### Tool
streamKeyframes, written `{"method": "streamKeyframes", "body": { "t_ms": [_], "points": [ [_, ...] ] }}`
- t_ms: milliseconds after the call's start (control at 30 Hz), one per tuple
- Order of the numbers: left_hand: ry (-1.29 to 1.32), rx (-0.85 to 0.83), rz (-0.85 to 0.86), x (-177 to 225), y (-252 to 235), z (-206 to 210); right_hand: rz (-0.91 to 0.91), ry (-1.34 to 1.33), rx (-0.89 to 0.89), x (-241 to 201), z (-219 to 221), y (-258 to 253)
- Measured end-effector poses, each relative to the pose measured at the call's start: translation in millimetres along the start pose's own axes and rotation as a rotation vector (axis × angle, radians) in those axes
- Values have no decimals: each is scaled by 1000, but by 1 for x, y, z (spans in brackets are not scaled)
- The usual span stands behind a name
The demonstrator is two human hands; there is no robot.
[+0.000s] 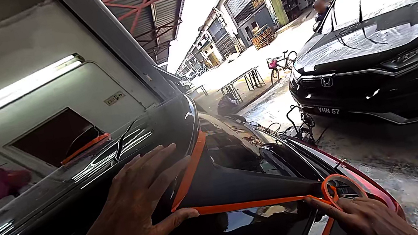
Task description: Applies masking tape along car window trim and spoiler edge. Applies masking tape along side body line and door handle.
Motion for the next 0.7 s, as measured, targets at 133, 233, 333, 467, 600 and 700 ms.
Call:
{"method": "streamKeyframes", "body": {
  "t_ms": [133, 233, 333, 467, 600, 700],
  "points": [
    [-38, 20, 12, 13, -7, -1, -16, 5, 29, 1, 4, 1],
    [-84, 30, 80, 30, -18, 2, -14, -3, 28, 2, 6, 1],
    [-97, 32, 159, 52, -30, 11, -14, -3, 28, 1, 5, 0],
    [-70, 1, 240, 88, -48, 28, -14, -6, 26, 1, 9, 0],
    [-33, -93, 279, 135, -72, 52, -3, -29, 18, 2, 12, 1],
    [-18, -211, 291, 168, -92, 70, -10, -36, 26, 1, 13, 1]
  ]
}}
Point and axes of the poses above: each hand's wrist, its own y-axis away from the middle knuckle, its own z-axis out of the palm, x = y × z, the point moved 6 cm from there along -y, towards the middle knuckle, and after that the axes turned 12 degrees about -y, right-handed, at the moved point
